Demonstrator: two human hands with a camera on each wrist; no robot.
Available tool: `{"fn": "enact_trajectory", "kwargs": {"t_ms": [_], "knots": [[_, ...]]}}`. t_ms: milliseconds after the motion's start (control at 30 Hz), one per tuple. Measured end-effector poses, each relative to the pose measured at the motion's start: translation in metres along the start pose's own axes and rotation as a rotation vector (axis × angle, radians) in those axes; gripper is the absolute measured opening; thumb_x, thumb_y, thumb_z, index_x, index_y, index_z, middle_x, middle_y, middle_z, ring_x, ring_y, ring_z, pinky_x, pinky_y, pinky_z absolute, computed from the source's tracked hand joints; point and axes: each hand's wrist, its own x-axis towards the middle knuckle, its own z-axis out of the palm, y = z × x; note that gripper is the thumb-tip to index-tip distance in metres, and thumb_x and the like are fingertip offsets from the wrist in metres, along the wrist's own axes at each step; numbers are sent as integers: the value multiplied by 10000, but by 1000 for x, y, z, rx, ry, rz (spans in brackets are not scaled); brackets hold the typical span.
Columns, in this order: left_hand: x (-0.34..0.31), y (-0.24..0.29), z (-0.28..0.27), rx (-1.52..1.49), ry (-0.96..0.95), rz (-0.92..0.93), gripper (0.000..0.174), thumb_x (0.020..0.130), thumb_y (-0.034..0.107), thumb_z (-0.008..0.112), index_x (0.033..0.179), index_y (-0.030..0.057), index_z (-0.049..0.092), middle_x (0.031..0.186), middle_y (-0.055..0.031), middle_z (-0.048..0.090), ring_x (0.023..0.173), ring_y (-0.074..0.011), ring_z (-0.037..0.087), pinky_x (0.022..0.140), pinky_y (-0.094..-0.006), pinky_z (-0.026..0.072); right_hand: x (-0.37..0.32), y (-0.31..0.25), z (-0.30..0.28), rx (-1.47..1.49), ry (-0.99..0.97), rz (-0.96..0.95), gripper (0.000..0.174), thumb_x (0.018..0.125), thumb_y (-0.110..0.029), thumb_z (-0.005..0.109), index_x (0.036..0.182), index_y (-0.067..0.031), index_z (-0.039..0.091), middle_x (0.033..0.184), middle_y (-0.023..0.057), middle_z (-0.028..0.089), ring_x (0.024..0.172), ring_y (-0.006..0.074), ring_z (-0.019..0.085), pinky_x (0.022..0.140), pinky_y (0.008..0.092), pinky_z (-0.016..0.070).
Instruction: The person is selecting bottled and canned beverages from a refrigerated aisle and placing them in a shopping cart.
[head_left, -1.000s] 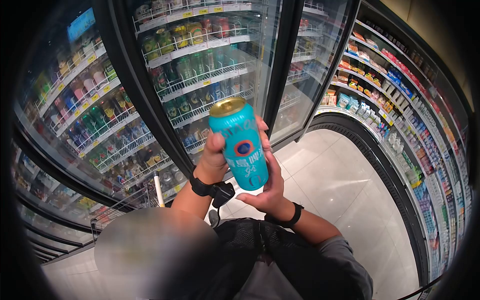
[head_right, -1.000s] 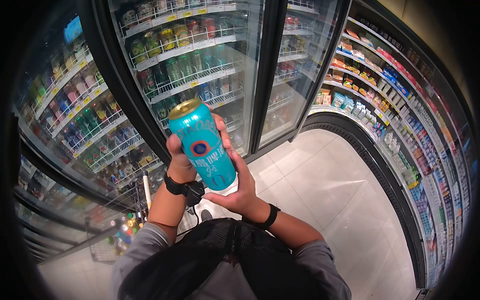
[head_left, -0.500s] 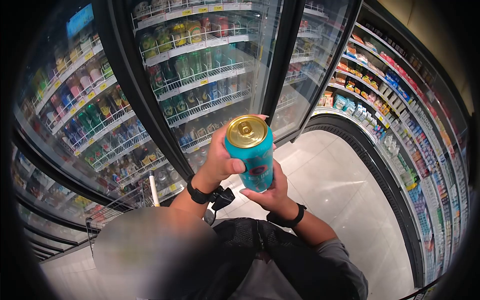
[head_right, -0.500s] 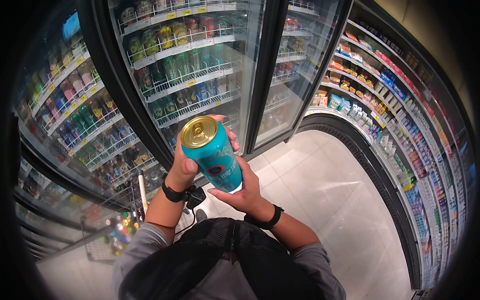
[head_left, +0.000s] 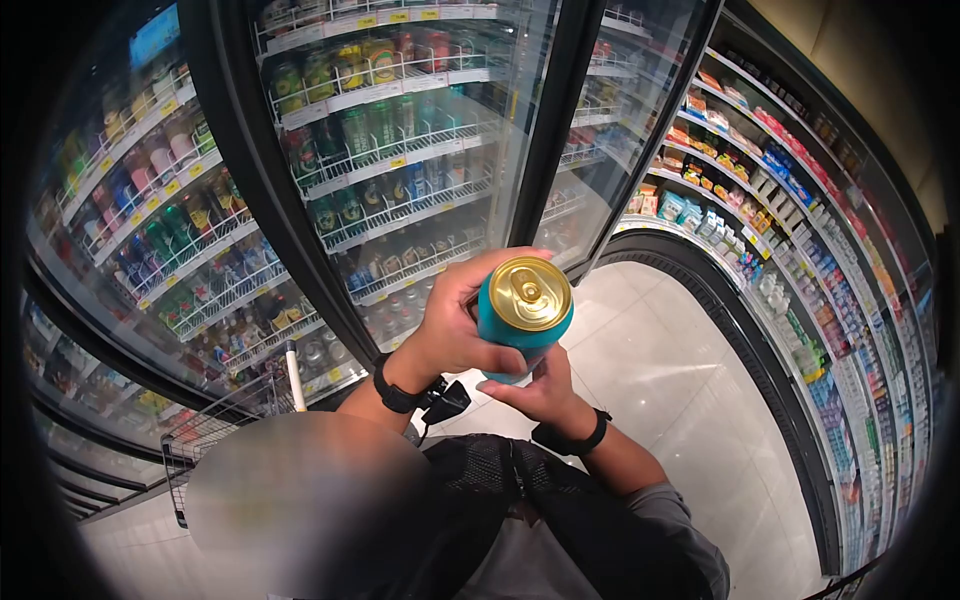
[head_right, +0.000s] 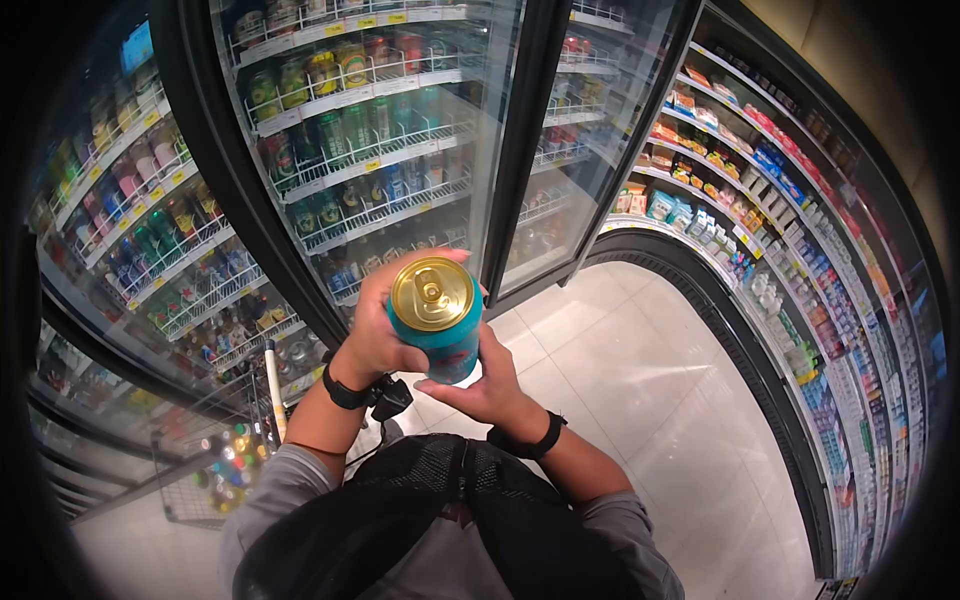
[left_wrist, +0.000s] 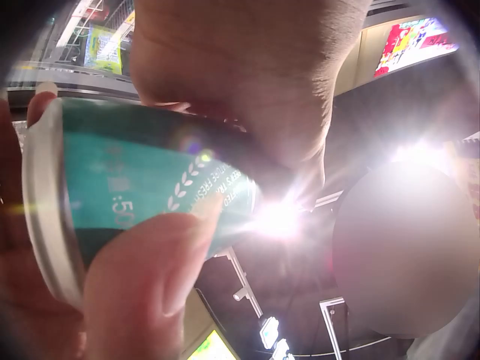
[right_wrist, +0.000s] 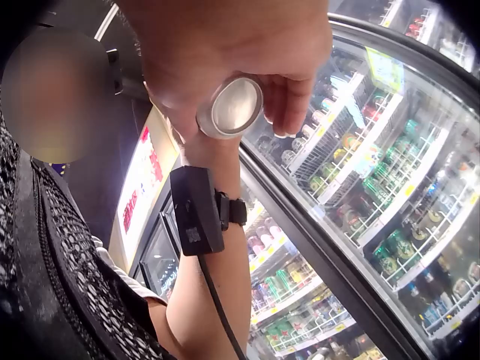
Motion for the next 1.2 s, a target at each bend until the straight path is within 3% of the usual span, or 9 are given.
{"fn": "enact_trajectory", "kwargs": {"t_ms": [100, 133, 233, 367, 567, 633, 667, 700, 1200], "knots": [[3, 8, 18, -213, 189, -70, 1186, 619, 345, 978, 1538, 2, 311, 1285, -132, 630, 1171, -188, 616, 1027, -329, 463, 1, -7, -10, -156, -43, -22, 858, 726, -312, 920, 1385, 4, 470, 1227, 172, 653, 1127, 237, 652, 960, 359, 505], [2, 2, 13, -120, 103, 3, 1161, 719, 296, 927, 1579, 28, 193, 1317, -159, 606, 1183, -203, 610, 1041, -340, 457, 2, -7, -10, -158, -2, -56, 833, 717, -315, 919, 1358, 6, 495, 1194, 168, 662, 1077, 246, 673, 928, 356, 519], [10, -2, 22, -185, 365, 60, 1042, 806, 284, 862, 1579, 38, 206, 1333, -170, 590, 1190, -212, 603, 1042, -343, 457, -1, -17, -14, -196, 157, -65, 839, 695, -300, 922, 1349, 8, 496, 1158, 168, 669, 1026, 260, 689, 897, 357, 533], [29, -20, 8, -120, 506, 6, 748, 952, 407, 653, 1522, 36, 342, 1237, -125, 618, 1083, -180, 625, 962, -326, 503, 4, -26, -30, -527, 486, -366, 851, 667, -224, 913, 1339, 28, 455, 1169, 206, 627, 1039, 280, 674, 885, 367, 541], [19, -75, 9, -704, 267, -386, 595, 1009, 532, 487, 1341, 42, 545, 1328, -110, 620, 1119, -233, 648, 1023, -409, 506, 52, -55, -36, -375, 448, -647, 956, 715, -64, 875, 1431, -13, 242, 1327, 281, 539, 1183, 304, 604, 1009, 401, 504], [17, -79, 39, -810, 321, -456, 581, 1017, 539, 462, 1309, 47, 567, 1266, -104, 645, 1093, -228, 658, 980, -391, 534, 57, -65, -37, -460, 410, -629, 984, 697, -57, 891, 1434, -9, 241, 1321, 281, 543, 1159, 295, 622, 986, 385, 515], [15, -74, 57, -700, 392, -399, 531, 1024, 545, 441, 1169, 69, 625, 1083, -86, 689, 982, -203, 679, 863, -365, 573, 60, -68, -36, -441, 373, -609, 993, 679, -65, 907, 1432, -6, 262, 1300, 274, 555, 1153, 285, 627, 967, 377, 523], [3, -75, 70, -667, 209, -60, 620, 1080, 539, 249, 1391, 67, 504, 1333, -96, 605, 1226, -206, 597, 1025, -381, 516, 67, -63, -30, -401, 437, -682, 908, 658, -149, 941, 1372, 15, 404, 1217, 218, 628, 997, 258, 694, 835, 342, 582], [7, -87, 30, -535, -176, -316, 659, 1063, 589, 246, 1411, 83, 485, 1361, -90, 581, 1252, -201, 578, 1031, -374, 512, 64, -68, -26, -447, 340, -662, 1034, 644, -143, 952, 1455, 23, 333, 1237, 236, 626, 1086, 264, 673, 902, 351, 556]]}}
